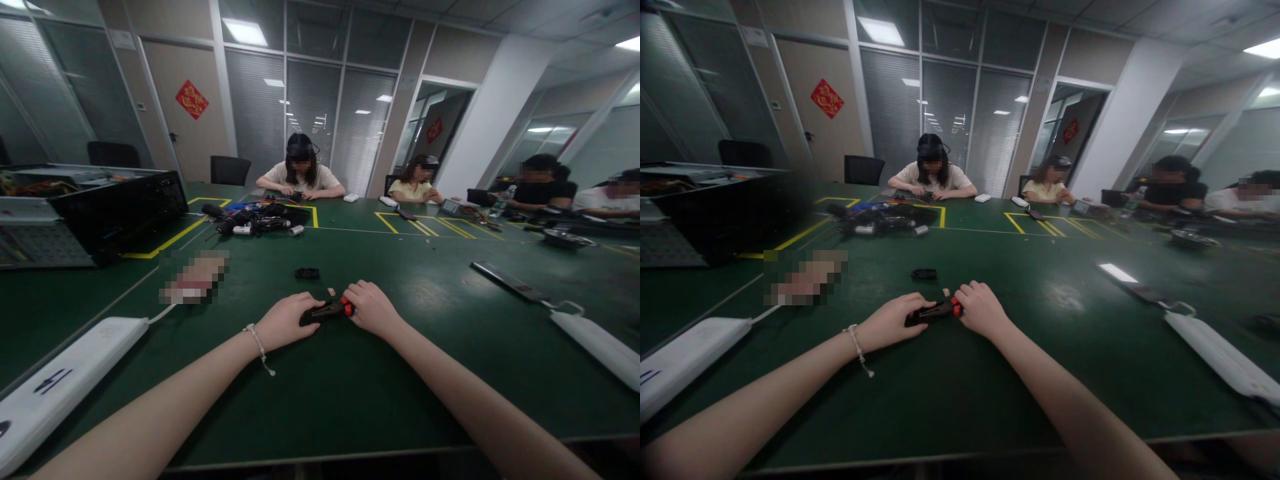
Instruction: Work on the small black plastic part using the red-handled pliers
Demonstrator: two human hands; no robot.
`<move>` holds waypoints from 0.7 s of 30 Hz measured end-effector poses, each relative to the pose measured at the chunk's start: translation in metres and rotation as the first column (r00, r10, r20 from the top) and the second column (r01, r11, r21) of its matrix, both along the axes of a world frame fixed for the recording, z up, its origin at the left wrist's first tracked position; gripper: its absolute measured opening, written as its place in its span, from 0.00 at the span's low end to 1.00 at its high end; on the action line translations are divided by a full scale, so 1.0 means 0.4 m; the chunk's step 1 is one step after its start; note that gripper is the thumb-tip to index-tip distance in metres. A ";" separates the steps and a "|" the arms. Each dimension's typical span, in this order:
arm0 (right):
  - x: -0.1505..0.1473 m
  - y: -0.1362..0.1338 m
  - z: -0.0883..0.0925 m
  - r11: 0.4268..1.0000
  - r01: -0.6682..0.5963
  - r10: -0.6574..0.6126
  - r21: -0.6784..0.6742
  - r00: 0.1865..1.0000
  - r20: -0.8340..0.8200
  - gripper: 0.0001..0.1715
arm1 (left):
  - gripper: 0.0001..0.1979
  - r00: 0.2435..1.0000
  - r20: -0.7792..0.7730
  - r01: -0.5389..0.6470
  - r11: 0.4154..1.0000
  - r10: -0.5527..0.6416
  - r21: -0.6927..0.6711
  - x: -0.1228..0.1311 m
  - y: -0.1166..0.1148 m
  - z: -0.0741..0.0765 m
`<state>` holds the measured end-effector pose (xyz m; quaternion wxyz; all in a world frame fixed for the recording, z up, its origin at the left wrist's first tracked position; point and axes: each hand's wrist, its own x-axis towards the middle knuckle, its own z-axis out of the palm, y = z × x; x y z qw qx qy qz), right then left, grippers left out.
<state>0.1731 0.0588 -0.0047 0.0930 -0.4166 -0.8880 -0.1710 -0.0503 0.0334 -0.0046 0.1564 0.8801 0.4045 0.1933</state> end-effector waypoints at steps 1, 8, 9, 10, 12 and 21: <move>0.001 0.000 0.001 1.000 0.003 -0.003 -0.002 1.000 0.003 0.07 | 0.21 1.000 -0.001 -0.001 1.000 0.001 -0.002 0.000 0.000 0.001; -0.002 0.001 0.003 1.000 0.003 -0.003 -0.006 1.000 0.006 0.07 | 0.21 1.000 -0.009 -0.014 0.999 0.014 -0.037 0.002 -0.005 0.010; -0.003 0.001 0.002 1.000 0.003 -0.003 -0.006 1.000 0.008 0.07 | 0.21 1.000 -0.010 -0.016 0.999 0.015 -0.040 0.003 -0.005 0.010; -0.004 0.001 0.002 1.000 0.002 -0.002 -0.005 1.000 0.010 0.07 | 0.21 1.000 -0.009 -0.015 0.999 0.015 -0.040 0.003 -0.005 0.010; -0.006 0.001 0.002 1.000 -0.001 0.001 -0.006 1.000 0.010 0.07 | 0.21 1.000 -0.005 -0.011 0.999 0.011 -0.033 0.003 -0.005 0.008; -0.001 0.001 0.000 1.000 -0.004 0.004 0.000 1.000 -0.002 0.07 | 0.21 1.000 0.000 -0.001 1.000 0.001 -0.005 0.001 0.001 -0.001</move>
